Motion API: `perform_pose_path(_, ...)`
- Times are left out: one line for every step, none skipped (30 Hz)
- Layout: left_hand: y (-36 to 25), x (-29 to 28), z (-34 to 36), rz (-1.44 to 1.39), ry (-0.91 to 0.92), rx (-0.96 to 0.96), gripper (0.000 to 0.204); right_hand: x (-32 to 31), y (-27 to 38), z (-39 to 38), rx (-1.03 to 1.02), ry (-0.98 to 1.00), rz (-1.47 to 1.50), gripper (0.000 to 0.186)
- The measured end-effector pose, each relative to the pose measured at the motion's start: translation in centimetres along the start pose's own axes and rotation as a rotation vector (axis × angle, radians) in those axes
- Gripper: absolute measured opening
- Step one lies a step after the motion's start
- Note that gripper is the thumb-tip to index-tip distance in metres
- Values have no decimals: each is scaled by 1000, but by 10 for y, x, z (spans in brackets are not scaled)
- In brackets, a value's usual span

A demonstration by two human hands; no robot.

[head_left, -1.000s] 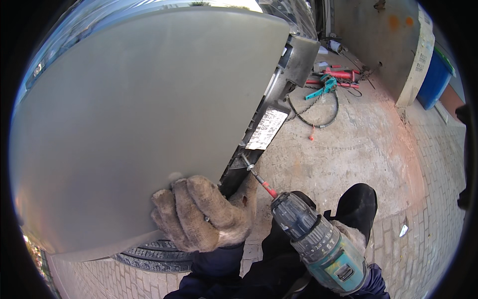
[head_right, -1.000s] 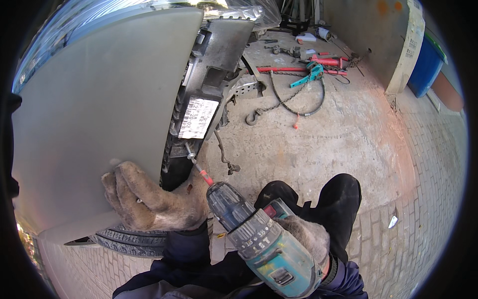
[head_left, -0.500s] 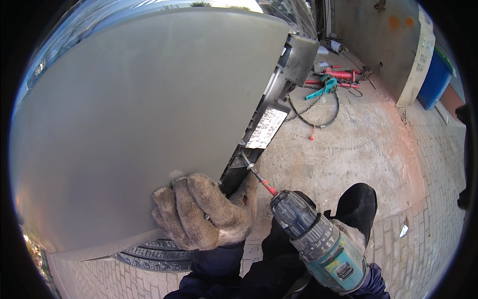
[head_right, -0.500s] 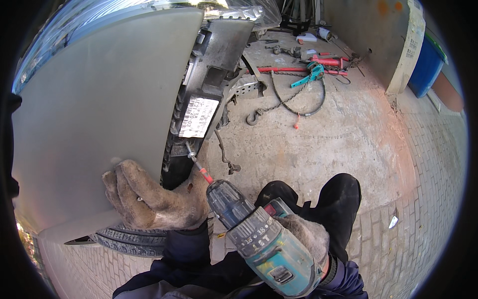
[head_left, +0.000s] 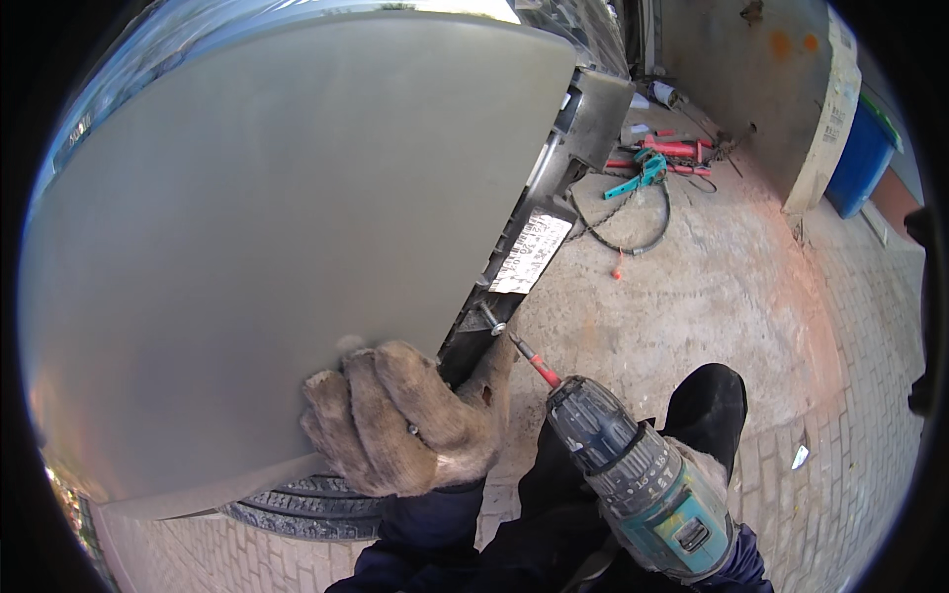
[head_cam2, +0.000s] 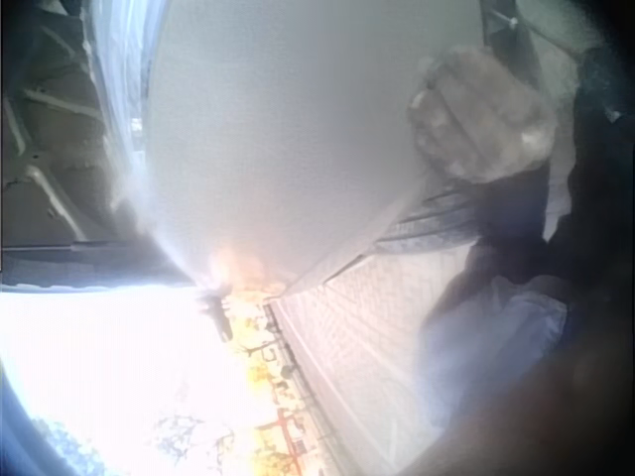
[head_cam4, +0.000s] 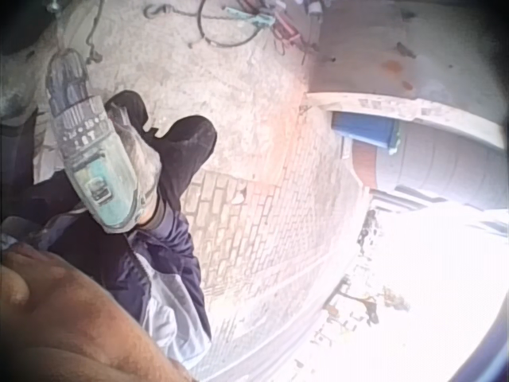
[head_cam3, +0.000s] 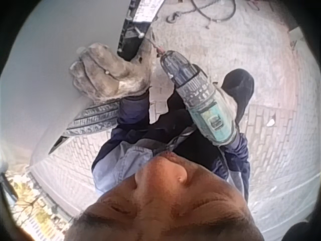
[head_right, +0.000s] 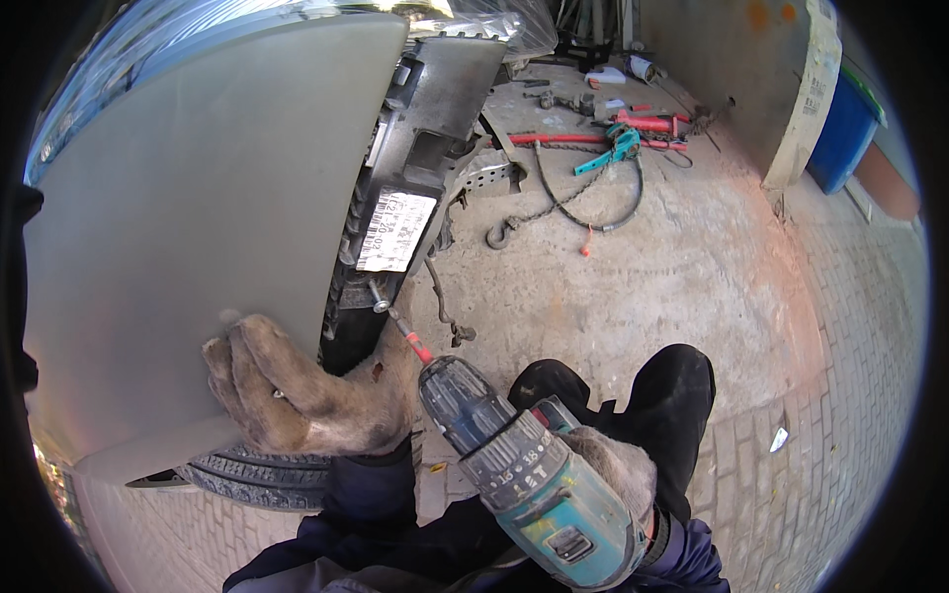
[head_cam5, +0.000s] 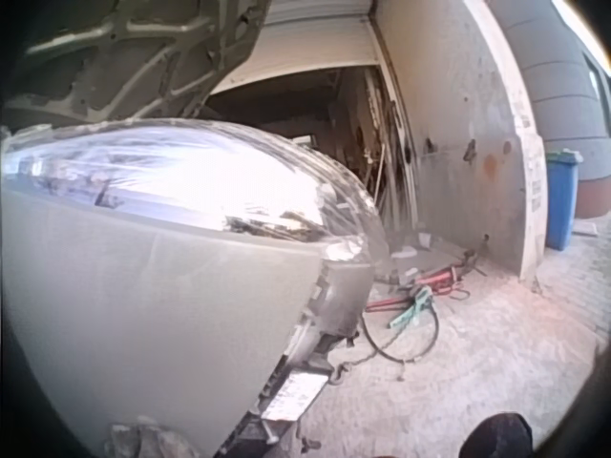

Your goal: The person uses a cordless drill to remove screws from the front of a car with the hood open. They then detach the headlight assembly and set it aside.

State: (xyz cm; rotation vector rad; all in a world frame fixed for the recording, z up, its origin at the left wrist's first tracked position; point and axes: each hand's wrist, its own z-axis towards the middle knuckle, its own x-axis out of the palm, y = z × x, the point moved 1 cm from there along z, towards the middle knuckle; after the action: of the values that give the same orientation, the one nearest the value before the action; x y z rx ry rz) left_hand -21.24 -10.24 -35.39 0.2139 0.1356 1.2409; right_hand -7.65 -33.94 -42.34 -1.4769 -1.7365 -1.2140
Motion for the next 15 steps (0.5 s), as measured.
perform_pose_path(0, -1, 1, -8, -16, 12, 99, -2, -1, 1, -22, -36, 19, 47)
perform_pose_path(0, 0, 1, -16, -10, 16, 100, -4, -1, 1, -68, -80, -47, 48)
perform_pose_path(0, 0, 3, -46, 1, 1, 100, -5, -3, 3, -173, -70, -289, 48)
perform_pose_path(-1, 0, 4, -33, -9, 11, 100, -6, -2, 3, -184, -58, -294, 47)
perform_pose_path(-1, 1, 5, -37, -12, 1, 99, -6, -2, 4, -195, -46, -298, 47)
perform_pose_path(-1, 3, 7, -25, -51, 9, 94, -7, -2, 4, -120, -39, -107, 47)
perform_pose_path(0, 4, 8, -13, -90, 17, 88, -7, -3, 4, -75, -49, -15, 46)
perform_pose_path(2, 8, 10, 9, -165, 45, 78, -6, -1, 4, -31, -63, 78, 46)
perform_pose_path(0, 7, 9, 15, -167, 44, 78, -4, -1, 2, -22, -96, 73, 46)
perform_pose_path(1, 9, 9, 21, -168, 44, 77, -2, 0, 2, 8, -97, 137, 46)
perform_pose_path(-1, 6, 7, 12, -96, 13, 87, 0, 2, 0, -4, -153, 93, 46)
perform_pose_path(-2, 4, 5, 0, -49, -4, 91, 3, 2, -1, 6, -177, 118, 46)
perform_pose_path(-3, 1, 3, -11, -1, -22, 95, 6, 3, -2, 79, -167, 244, 47)
perform_pose_path(-3, -1, 1, -25, 22, -27, 94, 10, 4, -2, 110, -124, 203, 47)
perform_pose_path(-2, -2, 0, -52, 55, -49, 93, 14, 5, -3, 205, -46, 263, 47)
